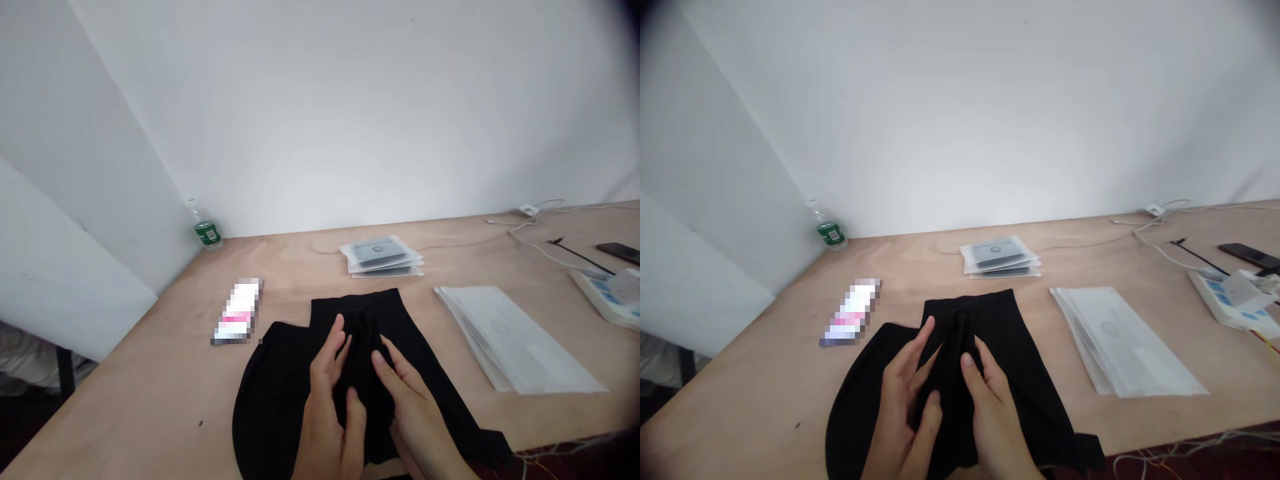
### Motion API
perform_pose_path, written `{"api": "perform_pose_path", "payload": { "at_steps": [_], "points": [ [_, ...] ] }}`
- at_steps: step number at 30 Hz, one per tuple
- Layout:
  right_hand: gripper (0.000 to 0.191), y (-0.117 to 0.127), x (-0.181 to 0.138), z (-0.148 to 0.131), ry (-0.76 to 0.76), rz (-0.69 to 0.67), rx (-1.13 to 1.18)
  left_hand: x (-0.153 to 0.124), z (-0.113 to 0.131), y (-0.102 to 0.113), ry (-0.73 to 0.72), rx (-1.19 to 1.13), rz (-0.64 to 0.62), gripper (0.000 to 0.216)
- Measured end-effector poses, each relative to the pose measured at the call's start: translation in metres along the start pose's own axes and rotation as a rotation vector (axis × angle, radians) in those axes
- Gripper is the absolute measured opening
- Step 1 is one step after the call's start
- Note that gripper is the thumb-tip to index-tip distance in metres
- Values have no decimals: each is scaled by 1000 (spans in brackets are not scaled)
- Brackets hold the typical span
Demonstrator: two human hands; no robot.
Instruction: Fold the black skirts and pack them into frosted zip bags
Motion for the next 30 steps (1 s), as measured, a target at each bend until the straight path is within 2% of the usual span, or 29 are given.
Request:
{"api": "perform_pose_path", "payload": {
  "at_steps": [5,9,12,14,16,18,19,21,23,24,28,30],
  "points": [
    [49,7,5,-3,-27,68,-18,4,-11,12,193,-179,180,43],
    [54,26,15,-13,-104,67,19,8,-35,45,415,-326,357,42],
    [50,49,31,-23,-58,27,-127,5,-57,70,467,-201,373,40],
    [48,66,43,-27,36,30,-318,3,-65,75,384,63,256,41],
    [49,77,51,-29,128,43,-476,2,-64,62,197,351,39,44],
    [51,76,54,-28,185,5,-519,-2,-58,41,-30,559,-136,42],
    [53,73,54,-28,194,-26,-509,-4,-54,34,-127,620,-172,36],
    [57,66,52,-30,202,-64,-482,-4,-44,28,-253,670,-154,23],
    [60,63,48,-37,211,-68,-478,-2,-35,37,-277,655,-45,16],
    [62,62,46,-41,217,-70,-477,-1,-33,48,-245,646,50,14],
    [67,68,43,-49,191,-134,-461,-19,-38,117,41,654,546,19],
    [64,78,47,-52,216,-119,-540,-30,-32,138,28,636,678,24]
  ]
}}
Point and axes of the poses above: each hand's wrist, its own x-axis towards the middle knuckle, its own y-axis out of the back of the hand, z = x × y, the point moved 9 cm from there along x, towards the middle knuckle, and after that the axes turned 8 degrees about z, right-handed, at the moved point
